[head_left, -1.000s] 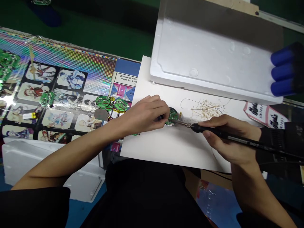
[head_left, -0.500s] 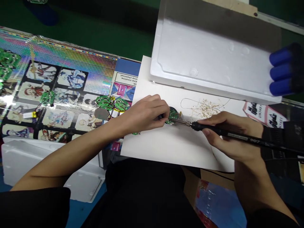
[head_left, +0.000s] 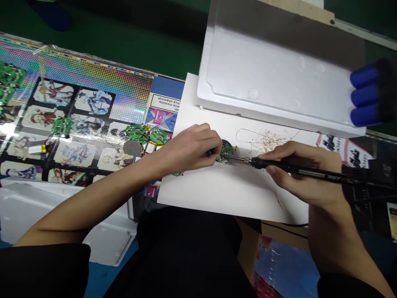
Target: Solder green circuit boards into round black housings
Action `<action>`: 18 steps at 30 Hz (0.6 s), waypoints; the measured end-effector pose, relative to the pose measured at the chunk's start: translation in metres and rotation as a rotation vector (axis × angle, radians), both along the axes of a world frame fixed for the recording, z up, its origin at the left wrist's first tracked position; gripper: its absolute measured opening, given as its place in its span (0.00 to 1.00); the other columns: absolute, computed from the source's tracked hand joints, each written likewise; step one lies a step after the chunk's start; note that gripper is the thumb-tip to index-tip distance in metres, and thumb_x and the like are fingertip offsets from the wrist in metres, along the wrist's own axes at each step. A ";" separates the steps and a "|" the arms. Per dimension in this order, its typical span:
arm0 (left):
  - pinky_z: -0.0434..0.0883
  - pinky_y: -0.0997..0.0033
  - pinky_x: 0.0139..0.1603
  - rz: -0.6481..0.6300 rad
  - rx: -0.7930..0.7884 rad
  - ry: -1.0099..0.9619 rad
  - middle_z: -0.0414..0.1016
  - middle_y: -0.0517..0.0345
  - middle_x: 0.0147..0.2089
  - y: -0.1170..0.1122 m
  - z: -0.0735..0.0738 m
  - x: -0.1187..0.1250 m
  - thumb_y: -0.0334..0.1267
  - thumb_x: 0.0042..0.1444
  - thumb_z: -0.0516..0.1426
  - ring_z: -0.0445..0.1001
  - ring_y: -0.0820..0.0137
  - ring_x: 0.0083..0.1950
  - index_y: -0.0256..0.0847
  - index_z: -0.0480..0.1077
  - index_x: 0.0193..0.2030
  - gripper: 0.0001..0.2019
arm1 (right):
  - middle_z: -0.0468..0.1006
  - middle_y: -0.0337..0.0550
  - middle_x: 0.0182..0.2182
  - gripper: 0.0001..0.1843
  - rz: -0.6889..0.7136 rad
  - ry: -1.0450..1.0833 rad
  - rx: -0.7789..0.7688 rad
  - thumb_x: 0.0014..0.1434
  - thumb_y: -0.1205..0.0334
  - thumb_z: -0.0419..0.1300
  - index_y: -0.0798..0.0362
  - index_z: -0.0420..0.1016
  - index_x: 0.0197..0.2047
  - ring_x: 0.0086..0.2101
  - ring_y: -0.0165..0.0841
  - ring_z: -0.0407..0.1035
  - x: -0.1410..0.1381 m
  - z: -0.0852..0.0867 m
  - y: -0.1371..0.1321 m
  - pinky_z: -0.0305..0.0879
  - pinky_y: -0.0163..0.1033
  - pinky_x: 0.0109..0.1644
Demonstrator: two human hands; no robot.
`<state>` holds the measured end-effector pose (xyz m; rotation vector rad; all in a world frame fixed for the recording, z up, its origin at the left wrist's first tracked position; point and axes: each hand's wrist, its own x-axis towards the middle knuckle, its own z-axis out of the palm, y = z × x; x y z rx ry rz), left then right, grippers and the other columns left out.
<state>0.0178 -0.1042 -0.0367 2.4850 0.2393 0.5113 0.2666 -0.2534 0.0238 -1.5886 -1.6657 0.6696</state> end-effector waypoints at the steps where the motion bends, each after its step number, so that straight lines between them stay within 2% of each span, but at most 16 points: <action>1: 0.70 0.62 0.51 0.001 -0.001 0.002 0.82 0.54 0.43 0.000 0.000 0.000 0.29 0.70 0.55 0.73 0.65 0.45 0.40 0.73 0.41 0.07 | 0.87 0.38 0.33 0.05 0.008 0.001 0.001 0.59 0.64 0.72 0.45 0.85 0.40 0.26 0.33 0.78 0.000 0.000 0.000 0.71 0.36 0.23; 7: 0.70 0.63 0.51 0.005 0.003 0.000 0.82 0.54 0.42 -0.001 0.000 0.000 0.29 0.70 0.55 0.73 0.64 0.45 0.40 0.74 0.41 0.07 | 0.88 0.38 0.34 0.06 0.033 0.021 0.058 0.59 0.65 0.71 0.45 0.84 0.40 0.29 0.34 0.81 -0.001 -0.002 0.000 0.74 0.36 0.27; 12: 0.71 0.63 0.51 0.005 0.013 -0.008 0.82 0.54 0.42 -0.001 0.000 0.000 0.28 0.69 0.55 0.73 0.65 0.45 0.40 0.74 0.41 0.07 | 0.86 0.42 0.33 0.07 -0.038 0.102 0.197 0.63 0.60 0.73 0.45 0.86 0.45 0.29 0.37 0.79 0.016 -0.014 -0.010 0.73 0.41 0.27; 15: 0.71 0.63 0.51 0.007 0.011 0.008 0.82 0.55 0.42 -0.001 0.001 0.000 0.28 0.69 0.56 0.73 0.65 0.45 0.40 0.73 0.40 0.07 | 0.85 0.43 0.33 0.08 -0.132 0.114 0.291 0.61 0.59 0.76 0.46 0.87 0.44 0.27 0.36 0.78 0.022 -0.017 -0.017 0.70 0.41 0.25; 18: 0.71 0.63 0.51 0.016 0.020 -0.001 0.82 0.54 0.43 -0.001 0.001 0.000 0.28 0.69 0.56 0.74 0.64 0.45 0.40 0.73 0.41 0.07 | 0.84 0.41 0.30 0.09 -0.297 0.124 0.369 0.62 0.61 0.75 0.46 0.87 0.46 0.21 0.32 0.74 0.012 -0.016 -0.020 0.62 0.38 0.18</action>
